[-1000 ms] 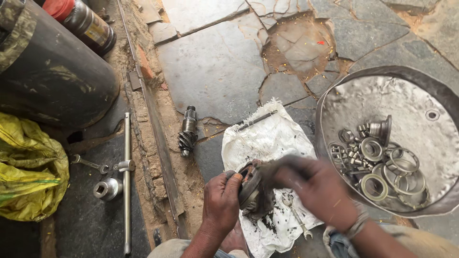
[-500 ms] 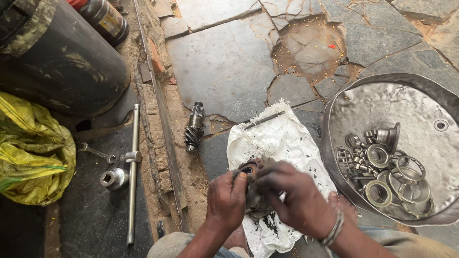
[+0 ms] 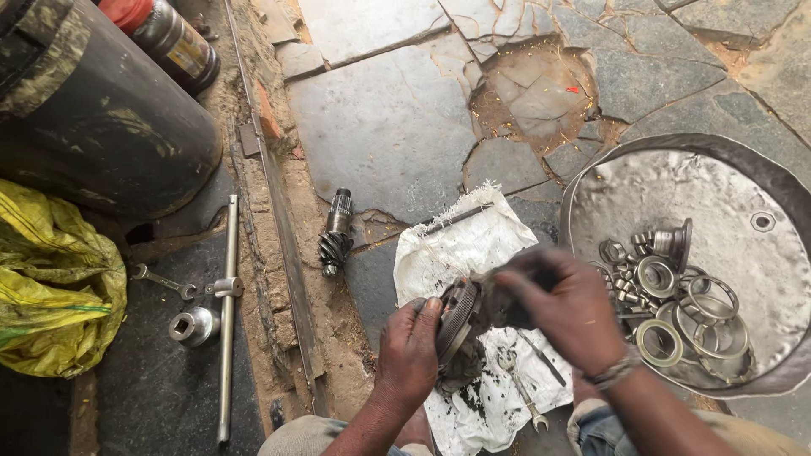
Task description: The person wipes and cleans grease from a circular metal mechanical component using a cloth, then handles other bearing and gear components.
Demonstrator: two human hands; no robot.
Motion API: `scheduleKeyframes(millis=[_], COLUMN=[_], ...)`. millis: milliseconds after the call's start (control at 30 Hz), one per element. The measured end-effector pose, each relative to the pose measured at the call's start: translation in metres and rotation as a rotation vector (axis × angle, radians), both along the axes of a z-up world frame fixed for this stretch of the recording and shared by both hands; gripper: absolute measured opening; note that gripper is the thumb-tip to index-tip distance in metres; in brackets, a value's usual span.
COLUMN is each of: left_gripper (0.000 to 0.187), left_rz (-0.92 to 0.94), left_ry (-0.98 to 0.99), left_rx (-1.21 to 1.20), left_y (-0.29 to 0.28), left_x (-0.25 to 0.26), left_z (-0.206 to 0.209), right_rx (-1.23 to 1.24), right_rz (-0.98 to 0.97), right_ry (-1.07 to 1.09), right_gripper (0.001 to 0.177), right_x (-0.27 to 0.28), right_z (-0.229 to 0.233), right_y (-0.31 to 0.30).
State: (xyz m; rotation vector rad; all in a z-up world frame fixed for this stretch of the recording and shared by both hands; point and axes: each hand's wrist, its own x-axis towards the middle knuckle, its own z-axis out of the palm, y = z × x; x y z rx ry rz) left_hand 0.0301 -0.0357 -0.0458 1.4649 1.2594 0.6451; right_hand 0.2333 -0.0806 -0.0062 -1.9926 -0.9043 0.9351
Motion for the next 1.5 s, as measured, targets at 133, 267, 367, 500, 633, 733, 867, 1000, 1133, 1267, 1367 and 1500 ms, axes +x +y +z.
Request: scheduleKeyframes(millis=[133,267,367,500,633,733,867,1000,1133,1267,1367,1500], left_gripper=[0.039,0.042,0.042,0.041,0.041,0.043,0.044,0.045,0.038,0.032,0.026,0.027], left_rz=[-0.003,-0.009,-0.010,0.028,-0.006,-0.063,-0.060,0.007,0.150,0.068,0.083,0.054], left_ry=[0.069,0.114,0.131,-0.018,-0.011,0.065,0.132,0.176,-0.496,-0.597,-0.673,-0.824], left_rx=[0.123,0.064,0.046,0.113,0.135,0.066,0.004,-0.209,-0.503,-0.549,-0.638,-0.582], left_y=[-0.005,-0.001,0.004,0.002,0.000,-0.001,0.002,0.008,0.012,0.010,0.006,0.001], left_x=[-0.002,-0.013,-0.011,0.000,0.004,0.001,-0.009,-0.009,-0.001,-0.001,-0.001,-0.005], left_z=[-0.001,-0.002,0.002,0.009,0.014,0.011,0.001,-0.009,-0.019,-0.018,-0.021,-0.034], right_rx=[0.334,0.520,0.249,0.061,0.251,0.266,0.416,0.437,0.075,0.155,0.271,0.544], right_rz=[0.201,0.426,0.451,0.157,0.024,0.187,0.418,0.604,0.386,0.189,0.220,0.460], right_ry=[0.098,-0.142,0.192,0.412,0.501,0.177,-0.083,0.033,0.225,0.234,0.152,-0.151], right_gripper=[0.017,0.015,0.013,0.018,0.031,0.022,0.017,0.009,0.014,0.015,0.017,0.012], right_x=[-0.042,-0.067,-0.063,-0.016,0.007,-0.013,-0.060,-0.056,-0.027,-0.014,-0.023,-0.043], right_z=[-0.014,-0.015,-0.021,-0.013,0.000,-0.004,-0.010,-0.014,-0.014,-0.009,-0.007,-0.010], right_y=[-0.006,-0.021,-0.019,-0.011,-0.002,-0.006,-0.020,-0.021,-0.016,-0.006,-0.001,-0.003])
